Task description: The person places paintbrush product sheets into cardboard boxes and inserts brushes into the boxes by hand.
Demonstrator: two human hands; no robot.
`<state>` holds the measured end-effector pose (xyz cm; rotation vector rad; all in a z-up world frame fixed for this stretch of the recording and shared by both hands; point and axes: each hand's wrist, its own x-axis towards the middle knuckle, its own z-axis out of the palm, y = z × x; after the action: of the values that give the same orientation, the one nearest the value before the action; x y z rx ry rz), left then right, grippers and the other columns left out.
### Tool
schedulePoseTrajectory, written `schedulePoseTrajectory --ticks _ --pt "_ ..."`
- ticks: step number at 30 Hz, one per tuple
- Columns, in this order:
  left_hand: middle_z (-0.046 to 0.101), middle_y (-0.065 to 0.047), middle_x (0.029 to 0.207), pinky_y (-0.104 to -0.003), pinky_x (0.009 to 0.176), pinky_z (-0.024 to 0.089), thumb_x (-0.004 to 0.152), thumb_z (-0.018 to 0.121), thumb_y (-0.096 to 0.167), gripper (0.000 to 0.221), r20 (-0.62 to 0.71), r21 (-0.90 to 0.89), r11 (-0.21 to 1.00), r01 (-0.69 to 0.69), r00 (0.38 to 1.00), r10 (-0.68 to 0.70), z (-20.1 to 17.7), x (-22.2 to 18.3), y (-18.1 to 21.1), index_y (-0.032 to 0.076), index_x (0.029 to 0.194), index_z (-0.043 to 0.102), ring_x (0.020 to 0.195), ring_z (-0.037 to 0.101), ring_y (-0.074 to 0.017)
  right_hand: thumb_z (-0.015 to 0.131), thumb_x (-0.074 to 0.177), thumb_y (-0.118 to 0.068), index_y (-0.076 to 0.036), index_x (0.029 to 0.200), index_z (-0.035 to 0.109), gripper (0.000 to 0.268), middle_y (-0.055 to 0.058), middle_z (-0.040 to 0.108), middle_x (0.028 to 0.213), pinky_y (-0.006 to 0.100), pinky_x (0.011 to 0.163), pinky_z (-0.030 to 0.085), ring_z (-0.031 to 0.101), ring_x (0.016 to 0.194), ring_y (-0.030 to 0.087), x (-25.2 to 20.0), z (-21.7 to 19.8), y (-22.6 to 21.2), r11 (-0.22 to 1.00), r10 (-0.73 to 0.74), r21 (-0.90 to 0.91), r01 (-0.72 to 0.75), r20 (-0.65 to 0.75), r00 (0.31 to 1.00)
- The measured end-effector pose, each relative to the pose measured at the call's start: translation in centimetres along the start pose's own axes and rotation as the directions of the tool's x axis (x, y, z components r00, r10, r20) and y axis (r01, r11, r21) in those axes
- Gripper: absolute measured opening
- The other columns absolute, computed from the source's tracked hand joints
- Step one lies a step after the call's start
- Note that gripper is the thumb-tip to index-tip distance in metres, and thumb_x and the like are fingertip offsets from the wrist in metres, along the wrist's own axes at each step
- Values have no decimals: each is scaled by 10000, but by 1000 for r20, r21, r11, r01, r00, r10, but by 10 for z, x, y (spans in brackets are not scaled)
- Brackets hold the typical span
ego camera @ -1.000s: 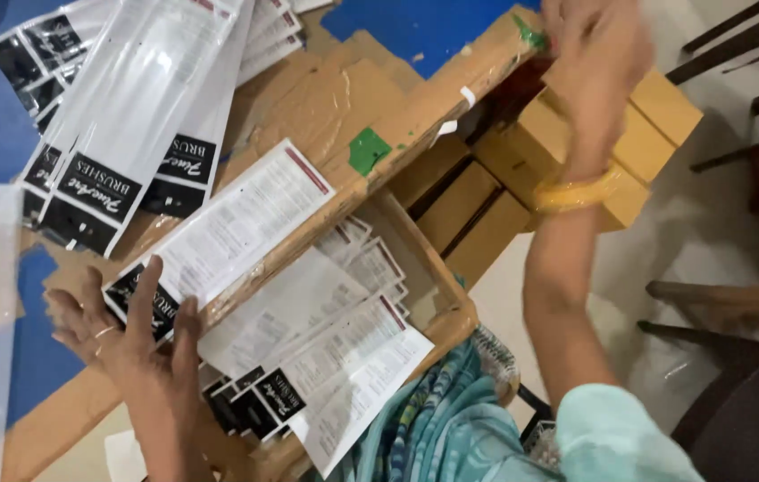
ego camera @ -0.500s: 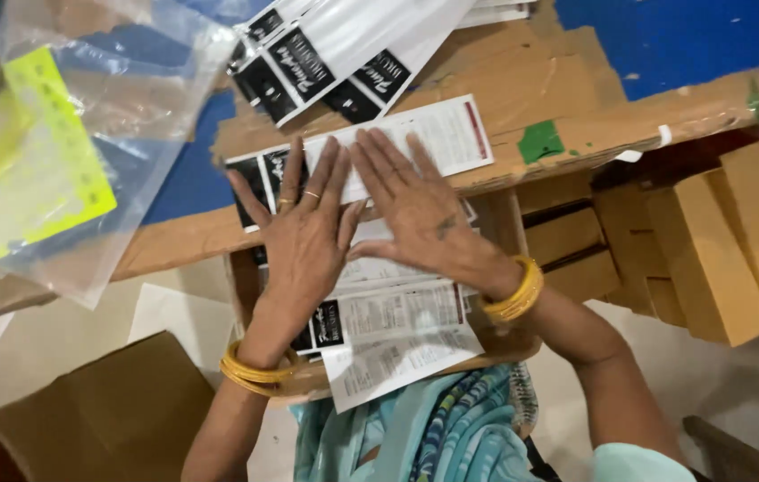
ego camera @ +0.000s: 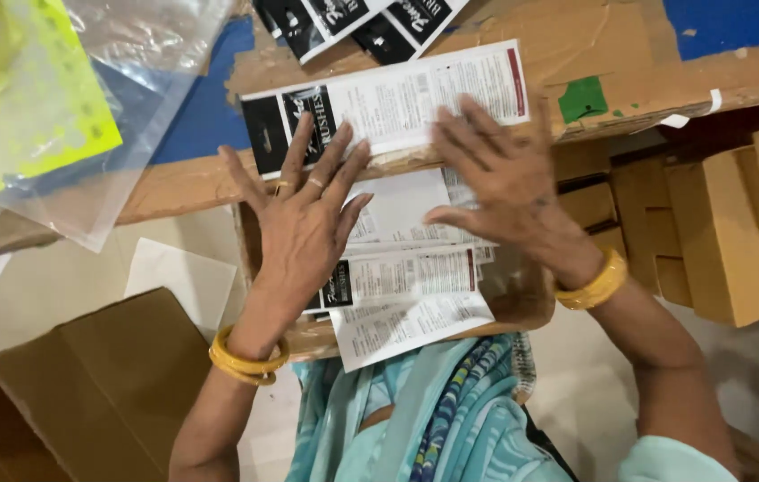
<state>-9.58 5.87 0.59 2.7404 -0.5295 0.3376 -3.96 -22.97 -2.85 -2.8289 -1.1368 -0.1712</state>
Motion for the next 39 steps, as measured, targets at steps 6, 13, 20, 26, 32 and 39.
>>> schedulePoseTrajectory --ticks 6,13,20,26,32,39 --pt "552 -5 1573 -735 1176 -115 1087 666 344 372 -21 -81 996 35 999 -36 2 2 2 154 1407 642 1573 303 -262 506 981 -840 -34 1425 591 924 181 575 1525 699 1182 34 363 1522 362 24 -25 18 996 3 -90 -22 -205 979" --pt "629 -117 1424 -434 1288 379 1189 536 146 170 -288 -503 847 172 890 -352 -69 -42 -14 41 1275 639 1470 520 -291 731 1035 -104 -88 1496 595 480 105 730 1385 541 1281 289 611 1345 243 -25 -28 -15 965 -209 -194 177 -159 965" --pt "730 -175 1187 -437 987 524 1068 576 185 243 154 -595 717 364 927 -343 -25 -53 -30 23 1210 688 1105 694 -346 787 792 -348 -47 1296 633 606 192 629 1356 540 1048 365 562 1257 354 -78 30 -71 885 -197 461 58 260 945" --pt "663 -248 1248 -527 1001 464 1043 655 430 530 189 -206 945 253 958 -216 118 -41 -71 29 1386 607 1172 589 -467 821 896 -254 -81 1300 594 494 256 454 1552 469 1167 329 419 1412 422 -17 91 -55 805 288 543 -237 -9 958" --pt "561 -269 1414 -487 1100 350 889 718 616 805 147 -285 941 181 979 -144 125 -16 -90 15 1400 560 1327 464 -449 703 957 -61 -39 1574 306 734 150 521 1515 359 1178 410 487 1408 259 -16 122 -58 -27 696 995 -98 89 712" --pt "585 -101 1478 -394 1155 362 917 643 505 666 674 -459 679 573 723 -153 132 -7 -95 103 1439 542 1389 492 -274 795 920 -165 -71 1296 630 421 129 571 1401 564 1223 207 435 1406 333 -3 97 -109 874 403 429 -230 -373 836"
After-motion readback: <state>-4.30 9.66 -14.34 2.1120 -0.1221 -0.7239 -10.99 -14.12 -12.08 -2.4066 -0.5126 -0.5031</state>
